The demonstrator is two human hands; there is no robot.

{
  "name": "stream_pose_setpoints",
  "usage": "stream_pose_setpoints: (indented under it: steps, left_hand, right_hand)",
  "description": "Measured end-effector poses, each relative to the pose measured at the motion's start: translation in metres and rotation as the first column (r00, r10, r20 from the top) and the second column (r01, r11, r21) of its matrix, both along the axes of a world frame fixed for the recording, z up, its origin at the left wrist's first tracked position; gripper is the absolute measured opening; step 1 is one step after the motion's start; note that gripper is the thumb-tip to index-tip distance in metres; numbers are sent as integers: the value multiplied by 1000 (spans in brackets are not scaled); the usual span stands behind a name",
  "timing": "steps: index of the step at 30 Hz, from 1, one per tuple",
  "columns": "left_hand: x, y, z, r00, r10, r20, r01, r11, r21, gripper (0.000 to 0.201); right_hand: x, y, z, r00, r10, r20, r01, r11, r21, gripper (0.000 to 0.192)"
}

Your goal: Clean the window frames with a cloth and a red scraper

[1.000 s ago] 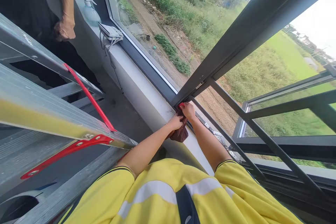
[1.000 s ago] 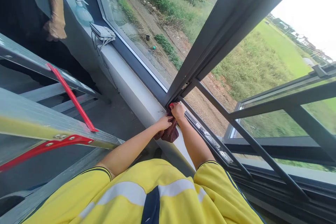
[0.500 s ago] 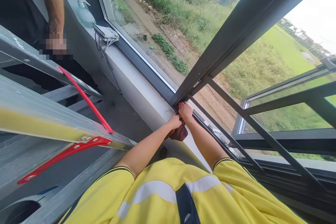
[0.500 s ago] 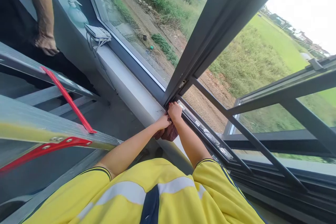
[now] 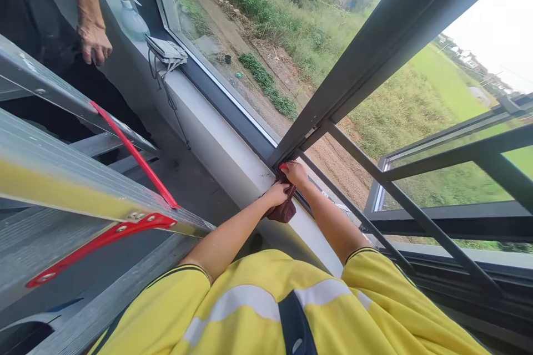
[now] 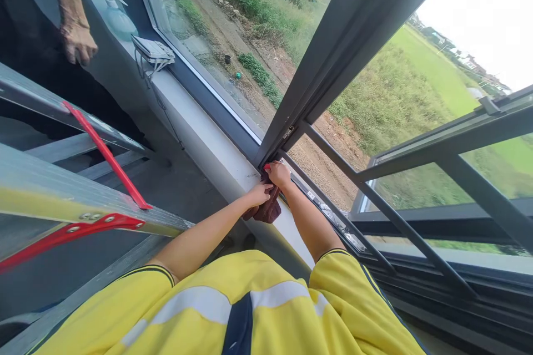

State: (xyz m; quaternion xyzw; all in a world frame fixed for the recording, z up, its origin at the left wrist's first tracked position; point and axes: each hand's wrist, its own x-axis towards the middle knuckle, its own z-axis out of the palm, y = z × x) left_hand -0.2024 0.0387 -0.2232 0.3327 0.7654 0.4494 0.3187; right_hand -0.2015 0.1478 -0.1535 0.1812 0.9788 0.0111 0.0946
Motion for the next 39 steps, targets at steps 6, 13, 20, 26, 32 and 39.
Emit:
stream_pose_setpoints:
  steps: [6, 13, 20, 26, 32, 39]
  left_hand:
    - [-4, -4, 4, 981, 155, 120, -155, 988, -11, 42]
    - [5, -47, 1, 870, 338, 360, -363, 932, 1, 24]
    - [-23, -32, -5, 662, 598, 451, -657, 753, -34, 35]
    - [-42, 9, -15, 633, 725, 271, -732, 675, -97, 29]
    - [-55, 16, -21, 685, 728, 11, -716, 677, -174, 24]
    - [-77, 12, 7, 805, 577, -141, -593, 773, -226, 12]
  right_hand:
    - [5, -16, -1, 999, -38, -28, 39, 999, 29, 29]
    - [54, -5, 12, 988, -16, -151, -14, 981, -192, 24]
    - [91, 4, -2, 869, -386, -311, 128, 781, -612, 25]
    - [84, -7, -18, 825, -433, -363, 96, 740, -666, 23]
    - [88, -2, -18, 870, -394, -297, 115, 748, -654, 21]
    - [88, 5, -22, 887, -372, -275, 71, 698, -713, 18]
